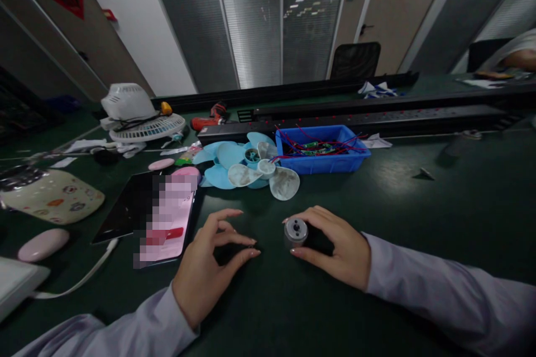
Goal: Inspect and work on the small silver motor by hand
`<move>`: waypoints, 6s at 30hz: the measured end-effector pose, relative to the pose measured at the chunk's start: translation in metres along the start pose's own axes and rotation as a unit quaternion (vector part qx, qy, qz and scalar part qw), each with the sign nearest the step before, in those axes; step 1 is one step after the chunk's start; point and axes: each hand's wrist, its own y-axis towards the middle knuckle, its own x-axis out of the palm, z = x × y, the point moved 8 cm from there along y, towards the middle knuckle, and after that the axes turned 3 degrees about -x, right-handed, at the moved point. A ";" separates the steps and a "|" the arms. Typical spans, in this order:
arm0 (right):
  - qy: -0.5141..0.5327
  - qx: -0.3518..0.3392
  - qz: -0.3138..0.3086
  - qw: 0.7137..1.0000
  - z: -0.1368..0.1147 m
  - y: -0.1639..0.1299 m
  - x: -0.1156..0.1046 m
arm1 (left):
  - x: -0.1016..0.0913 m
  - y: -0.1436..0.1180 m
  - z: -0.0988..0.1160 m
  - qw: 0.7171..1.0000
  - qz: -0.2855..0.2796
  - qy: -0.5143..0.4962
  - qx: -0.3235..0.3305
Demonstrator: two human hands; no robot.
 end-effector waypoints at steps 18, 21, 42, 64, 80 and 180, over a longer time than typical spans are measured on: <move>-0.017 -0.031 0.016 0.999 -0.003 0.000 -0.001 | 0.024 0.008 0.072 0.964 0.159 -0.072 0.199; -0.016 -0.037 0.014 0.999 -0.004 0.000 -0.001 | 0.024 0.008 0.076 0.966 0.135 -0.056 0.212; -0.017 -0.040 0.018 0.999 -0.005 0.001 -0.002 | 0.030 0.011 0.071 0.975 0.073 -0.129 0.168; -0.006 -0.012 0.008 1.000 -0.003 0.000 -0.002 | -0.023 0.002 0.011 0.985 0.132 -0.110 0.023; 0.002 -0.005 0.006 1.000 -0.002 0.000 -0.001 | -0.012 -0.013 -0.003 1.000 0.025 -0.008 -0.007; -0.019 -0.034 0.019 0.999 -0.004 0.000 -0.001 | 0.025 0.008 0.073 0.960 0.129 -0.137 0.207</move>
